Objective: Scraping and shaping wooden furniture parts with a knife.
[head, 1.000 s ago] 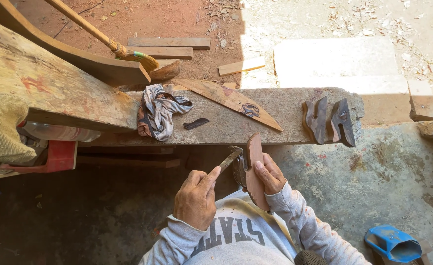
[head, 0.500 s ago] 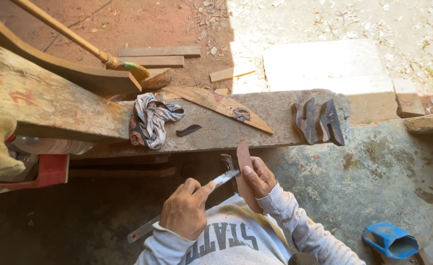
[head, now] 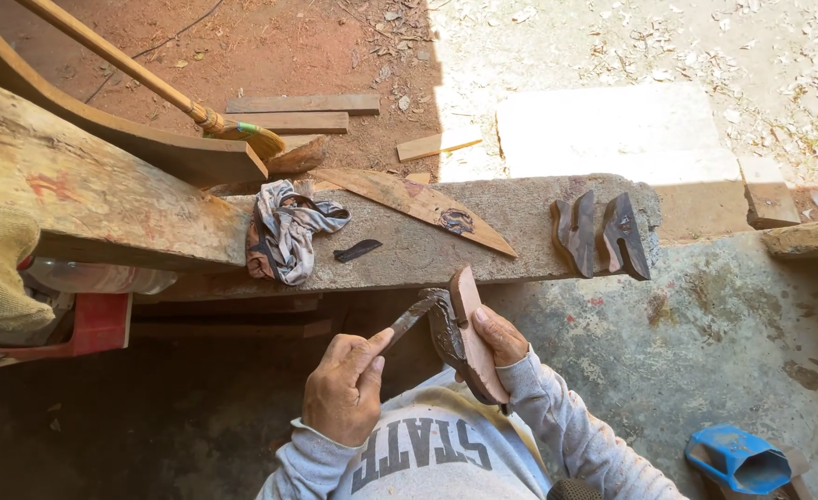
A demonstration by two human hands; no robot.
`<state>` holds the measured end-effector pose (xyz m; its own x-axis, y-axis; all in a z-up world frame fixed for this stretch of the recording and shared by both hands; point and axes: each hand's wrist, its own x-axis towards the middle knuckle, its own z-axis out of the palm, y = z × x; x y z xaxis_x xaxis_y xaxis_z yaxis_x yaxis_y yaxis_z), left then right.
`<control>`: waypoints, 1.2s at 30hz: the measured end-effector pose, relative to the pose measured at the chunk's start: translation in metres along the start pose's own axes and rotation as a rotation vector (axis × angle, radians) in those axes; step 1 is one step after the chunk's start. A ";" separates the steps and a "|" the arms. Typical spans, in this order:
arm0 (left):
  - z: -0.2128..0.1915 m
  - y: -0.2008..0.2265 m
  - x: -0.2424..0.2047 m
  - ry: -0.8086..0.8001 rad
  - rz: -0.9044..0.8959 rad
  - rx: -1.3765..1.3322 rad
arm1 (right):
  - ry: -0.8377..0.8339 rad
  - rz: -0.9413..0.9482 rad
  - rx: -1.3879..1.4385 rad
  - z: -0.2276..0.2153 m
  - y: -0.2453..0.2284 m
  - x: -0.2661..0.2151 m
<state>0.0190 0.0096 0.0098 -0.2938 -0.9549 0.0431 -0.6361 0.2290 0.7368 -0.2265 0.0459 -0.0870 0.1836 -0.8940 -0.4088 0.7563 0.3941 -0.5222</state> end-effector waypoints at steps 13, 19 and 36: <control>0.015 -0.013 0.003 0.072 0.293 0.388 | 0.004 -0.092 -0.164 0.007 -0.002 0.005; 0.012 -0.012 0.010 0.131 0.202 0.310 | -0.022 -0.032 -0.108 -0.004 0.003 0.011; 0.004 -0.010 0.007 0.143 0.159 0.215 | -0.021 0.029 -0.091 0.005 -0.005 0.014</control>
<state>0.0205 0.0011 -0.0001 -0.3082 -0.9172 0.2525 -0.7313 0.3982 0.5538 -0.2241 0.0308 -0.0862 0.2185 -0.8855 -0.4100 0.6904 0.4372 -0.5764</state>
